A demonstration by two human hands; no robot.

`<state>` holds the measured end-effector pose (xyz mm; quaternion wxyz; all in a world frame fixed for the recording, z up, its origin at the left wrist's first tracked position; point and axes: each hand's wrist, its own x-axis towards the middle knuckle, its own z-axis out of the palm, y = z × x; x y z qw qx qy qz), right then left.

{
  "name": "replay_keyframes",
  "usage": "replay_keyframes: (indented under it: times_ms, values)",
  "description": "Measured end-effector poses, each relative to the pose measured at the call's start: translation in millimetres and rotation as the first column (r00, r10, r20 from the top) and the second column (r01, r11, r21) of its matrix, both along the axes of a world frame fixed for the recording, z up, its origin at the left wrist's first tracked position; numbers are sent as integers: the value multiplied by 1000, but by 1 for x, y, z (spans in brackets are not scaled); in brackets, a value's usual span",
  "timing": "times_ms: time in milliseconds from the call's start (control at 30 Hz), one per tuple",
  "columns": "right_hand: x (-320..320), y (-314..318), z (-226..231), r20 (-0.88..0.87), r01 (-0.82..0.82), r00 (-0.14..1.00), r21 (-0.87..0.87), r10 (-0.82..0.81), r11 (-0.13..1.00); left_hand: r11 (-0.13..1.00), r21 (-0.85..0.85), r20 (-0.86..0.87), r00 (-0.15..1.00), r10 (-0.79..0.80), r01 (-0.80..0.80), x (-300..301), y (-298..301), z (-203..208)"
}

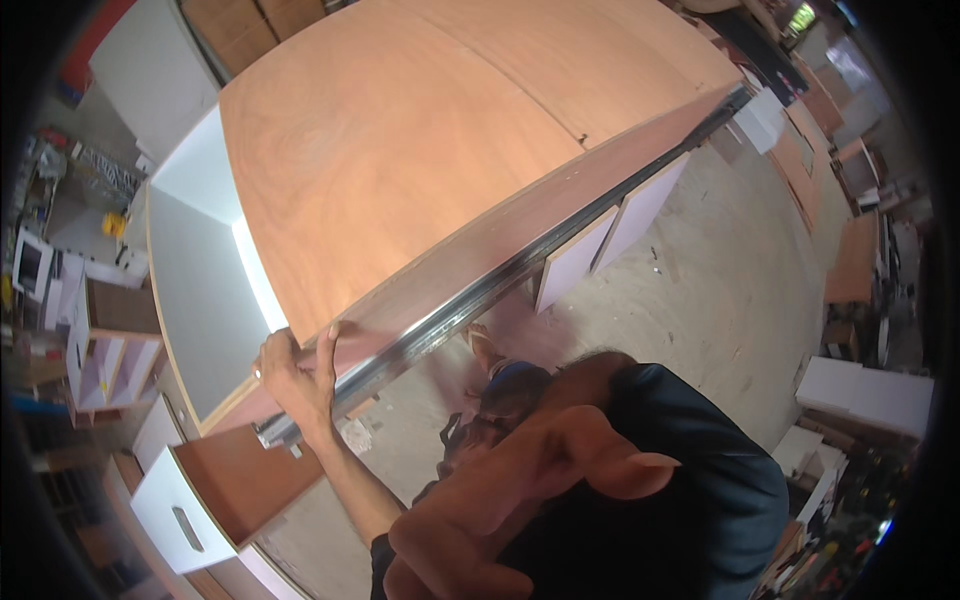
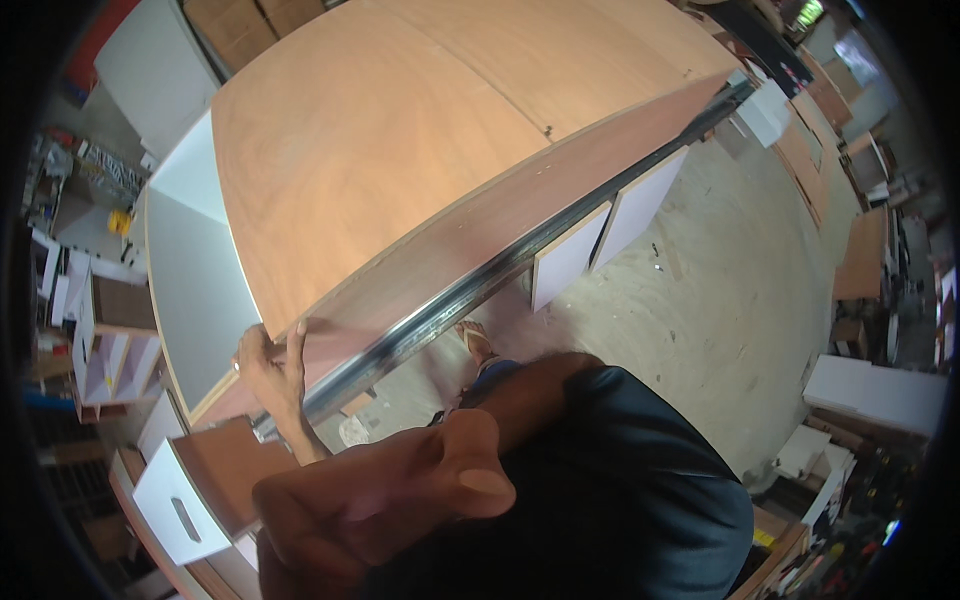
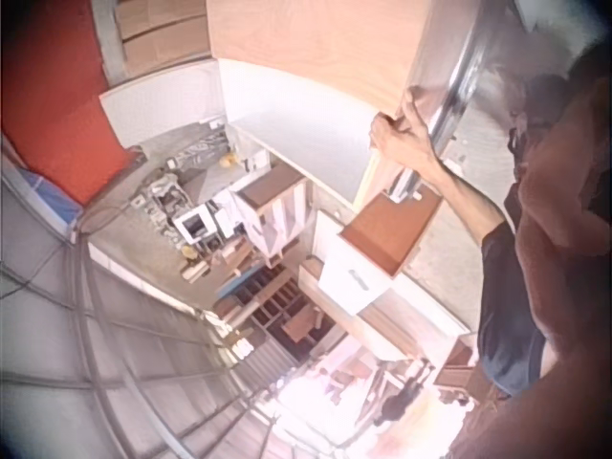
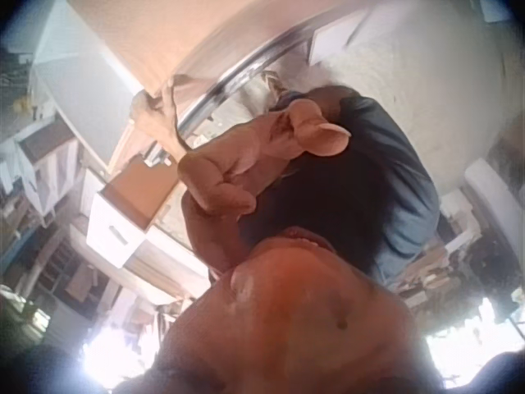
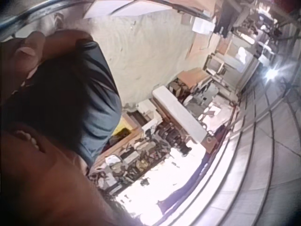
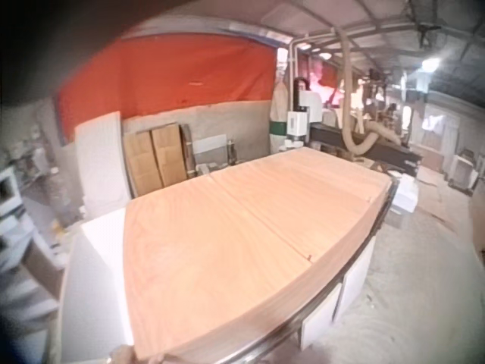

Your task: The person moves and aligns plywood panels on a cabinet carcass. They handle different-sized boards, placing them on the white unit and moving them by hand to check the fit.

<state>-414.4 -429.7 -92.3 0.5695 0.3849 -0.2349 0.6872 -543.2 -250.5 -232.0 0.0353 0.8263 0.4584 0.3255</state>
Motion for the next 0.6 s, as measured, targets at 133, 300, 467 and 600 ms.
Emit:
replay_keyframes:
  times_ms: [133, 300, 467, 600]
  values:
    - [-13, 1, -7, -98, 101, 991, 66, -94, 993, 999, 34, 31, 999, -29, 28, 0, -1, 0]
    - [-25, 9, -2, -253, 221, 956, 288, -149, 932, 1000, 20, 27, 999, -21, 20, -4, -1, -8]
    - [32, -3, 7, 306, 133, 931, 215, -197, 967, 997, 68, 11, 999, -32, 31, -5, 0, -10]
    - [43, -5, -10, 568, 340, 729, 183, -382, 922, 991, 130, 25, 999, -35, 32, -3, -1, -10]
